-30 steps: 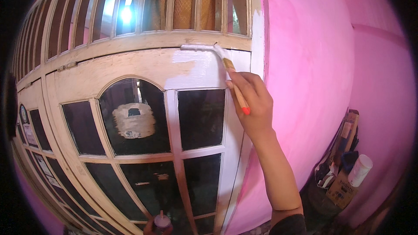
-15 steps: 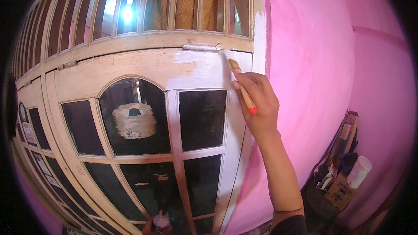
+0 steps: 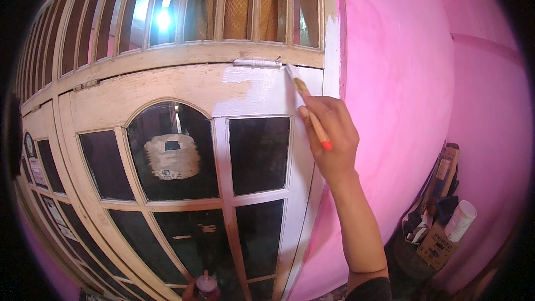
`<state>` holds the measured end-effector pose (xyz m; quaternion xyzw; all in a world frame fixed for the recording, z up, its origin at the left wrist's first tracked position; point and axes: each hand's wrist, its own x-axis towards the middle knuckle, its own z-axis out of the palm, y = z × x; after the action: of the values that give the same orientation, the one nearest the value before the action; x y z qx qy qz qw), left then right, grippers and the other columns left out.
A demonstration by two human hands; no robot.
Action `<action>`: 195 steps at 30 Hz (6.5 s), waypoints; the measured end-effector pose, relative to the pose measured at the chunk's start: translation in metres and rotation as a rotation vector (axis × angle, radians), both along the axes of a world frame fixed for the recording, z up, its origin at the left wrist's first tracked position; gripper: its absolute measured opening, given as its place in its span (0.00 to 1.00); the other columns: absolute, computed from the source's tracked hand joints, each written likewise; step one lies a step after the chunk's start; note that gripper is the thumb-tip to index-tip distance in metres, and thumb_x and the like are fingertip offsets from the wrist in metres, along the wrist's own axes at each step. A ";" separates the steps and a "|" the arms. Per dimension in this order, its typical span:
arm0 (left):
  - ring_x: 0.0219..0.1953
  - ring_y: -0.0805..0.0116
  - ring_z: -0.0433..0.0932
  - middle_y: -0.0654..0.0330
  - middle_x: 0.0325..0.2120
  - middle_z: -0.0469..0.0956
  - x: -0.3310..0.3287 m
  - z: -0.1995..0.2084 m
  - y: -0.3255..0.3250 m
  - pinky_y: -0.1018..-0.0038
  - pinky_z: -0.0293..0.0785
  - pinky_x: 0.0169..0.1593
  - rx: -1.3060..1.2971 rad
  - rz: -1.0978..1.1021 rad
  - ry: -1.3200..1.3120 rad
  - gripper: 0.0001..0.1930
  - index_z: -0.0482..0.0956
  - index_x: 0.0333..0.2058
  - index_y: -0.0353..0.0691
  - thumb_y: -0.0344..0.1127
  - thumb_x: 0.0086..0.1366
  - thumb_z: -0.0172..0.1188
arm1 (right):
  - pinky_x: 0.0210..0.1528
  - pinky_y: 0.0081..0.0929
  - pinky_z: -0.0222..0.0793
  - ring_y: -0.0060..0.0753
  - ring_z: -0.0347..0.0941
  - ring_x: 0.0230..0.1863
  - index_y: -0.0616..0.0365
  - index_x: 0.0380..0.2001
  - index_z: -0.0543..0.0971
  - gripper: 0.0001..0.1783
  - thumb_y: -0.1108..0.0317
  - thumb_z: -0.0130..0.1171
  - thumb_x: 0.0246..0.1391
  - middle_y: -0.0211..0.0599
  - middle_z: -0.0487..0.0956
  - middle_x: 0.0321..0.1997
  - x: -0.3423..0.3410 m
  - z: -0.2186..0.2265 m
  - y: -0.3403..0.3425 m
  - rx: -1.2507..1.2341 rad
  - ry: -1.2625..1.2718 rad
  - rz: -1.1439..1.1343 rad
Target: The person paints the wooden frame of a glass door using a brush and white paint from a bottle.
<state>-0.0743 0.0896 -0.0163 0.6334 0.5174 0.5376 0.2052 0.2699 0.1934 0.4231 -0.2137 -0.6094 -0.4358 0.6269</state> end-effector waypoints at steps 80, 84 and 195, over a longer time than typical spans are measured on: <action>0.55 0.61 0.80 0.48 0.52 0.80 -0.006 0.029 -0.020 0.66 0.76 0.61 -0.094 -0.051 -0.132 0.37 0.73 0.60 0.28 0.33 0.55 0.80 | 0.38 0.22 0.78 0.25 0.82 0.35 0.67 0.40 0.84 0.09 0.70 0.64 0.66 0.38 0.85 0.39 -0.051 0.011 -0.003 -0.289 0.293 0.384; 0.54 0.60 0.81 0.48 0.52 0.80 -0.013 0.020 -0.018 0.66 0.77 0.60 -0.059 -0.025 -0.087 0.36 0.74 0.60 0.28 0.33 0.56 0.80 | 0.37 0.22 0.79 0.25 0.82 0.33 0.67 0.41 0.83 0.09 0.70 0.64 0.66 0.38 0.84 0.38 -0.065 0.020 -0.024 -0.346 0.339 0.624; 0.55 0.56 0.81 0.49 0.53 0.80 0.022 0.089 -0.014 0.64 0.76 0.59 -0.061 -0.127 -0.122 0.38 0.73 0.61 0.35 0.37 0.54 0.81 | 0.31 0.19 0.71 0.21 0.79 0.31 0.66 0.42 0.81 0.06 0.73 0.60 0.68 0.37 0.84 0.34 -0.105 -0.215 -0.100 -1.439 0.334 0.871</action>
<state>-0.0523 0.0752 0.0730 0.6244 0.4791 0.5450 0.2891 0.1649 0.0930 0.2081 -0.3678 -0.6652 0.3737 0.5316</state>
